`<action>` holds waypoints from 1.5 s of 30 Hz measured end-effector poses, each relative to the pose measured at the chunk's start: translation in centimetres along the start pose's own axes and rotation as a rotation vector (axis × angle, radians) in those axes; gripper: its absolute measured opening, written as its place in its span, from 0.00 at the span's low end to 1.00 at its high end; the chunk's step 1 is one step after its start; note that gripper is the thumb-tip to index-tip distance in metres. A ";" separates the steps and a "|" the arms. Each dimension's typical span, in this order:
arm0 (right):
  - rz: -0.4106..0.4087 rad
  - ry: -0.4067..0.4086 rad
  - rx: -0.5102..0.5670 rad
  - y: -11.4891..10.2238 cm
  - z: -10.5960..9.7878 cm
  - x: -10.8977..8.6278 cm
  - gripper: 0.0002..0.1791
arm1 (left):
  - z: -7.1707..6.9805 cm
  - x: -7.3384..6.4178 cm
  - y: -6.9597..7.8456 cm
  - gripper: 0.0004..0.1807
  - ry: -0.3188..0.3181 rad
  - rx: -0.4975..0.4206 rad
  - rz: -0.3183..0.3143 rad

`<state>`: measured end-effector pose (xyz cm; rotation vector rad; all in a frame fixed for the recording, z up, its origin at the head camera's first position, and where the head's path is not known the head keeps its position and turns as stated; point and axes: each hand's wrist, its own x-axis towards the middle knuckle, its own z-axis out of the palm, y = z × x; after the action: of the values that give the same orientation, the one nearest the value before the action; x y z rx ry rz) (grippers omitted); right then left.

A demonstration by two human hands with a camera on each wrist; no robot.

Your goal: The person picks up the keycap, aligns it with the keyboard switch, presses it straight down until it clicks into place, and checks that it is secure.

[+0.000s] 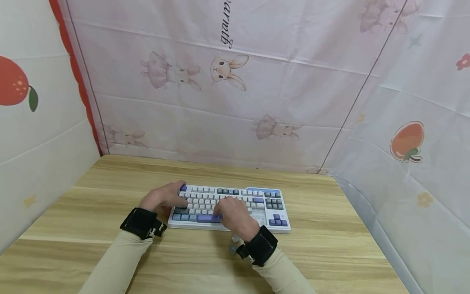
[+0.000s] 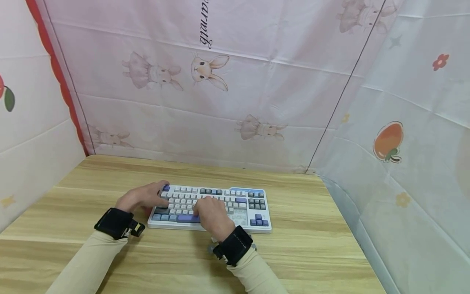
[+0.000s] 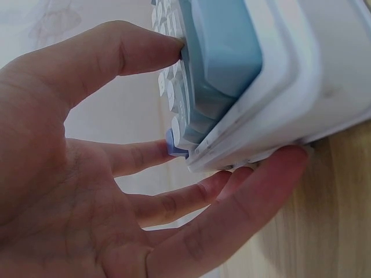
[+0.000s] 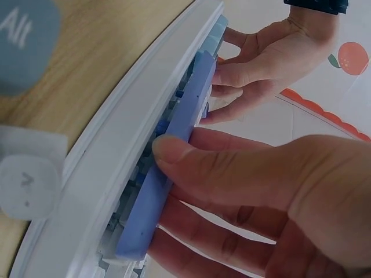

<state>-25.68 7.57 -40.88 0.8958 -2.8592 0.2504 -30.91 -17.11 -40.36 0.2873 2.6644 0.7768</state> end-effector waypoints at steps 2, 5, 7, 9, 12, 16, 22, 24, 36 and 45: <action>0.000 -0.006 -0.002 0.0 0.0 0.0 0.16 | 0.0 0.0 0.0 0.47 -0.002 -0.003 0.004; 0.004 -0.015 -0.006 0.1 0.0 0.0 0.16 | -0.1 0.0 0.0 0.46 0.000 -0.001 0.017; 0.010 -0.018 -0.006 0.1 -0.1 0.0 0.15 | 0.0 0.0 0.0 0.46 -0.001 -0.001 0.020; 0.015 -0.020 -0.003 0.1 0.0 0.0 0.15 | 0.0 0.1 0.0 0.46 -0.003 -0.004 0.016; 0.016 -0.019 0.010 0.2 0.0 0.0 0.15 | 0.1 0.1 -0.1 0.46 -0.008 -0.008 0.005; 0.009 -0.015 0.010 0.2 0.0 0.0 0.15 | 0.1 0.2 -0.2 0.47 -0.009 -0.010 0.001; 0.008 -0.016 -0.006 0.2 0.0 0.0 0.16 | 0.1 0.1 -0.2 0.47 -0.011 -0.008 0.003; 0.012 -0.014 -0.010 0.1 0.1 0.0 0.15 | 0.1 0.1 -0.2 0.47 -0.010 -0.010 0.009; 0.030 -0.027 -0.025 0.1 0.0 0.1 0.17 | 0.1 0.1 -0.2 0.46 -0.004 -0.012 0.016; 0.015 -0.034 -0.031 0.2 0.0 0.1 0.16 | 0.1 0.1 -0.1 0.47 -0.010 -0.015 0.020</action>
<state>-25.87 7.74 -40.85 0.8813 -2.8940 0.1932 -31.01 -17.12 -40.47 0.3131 2.6492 0.7987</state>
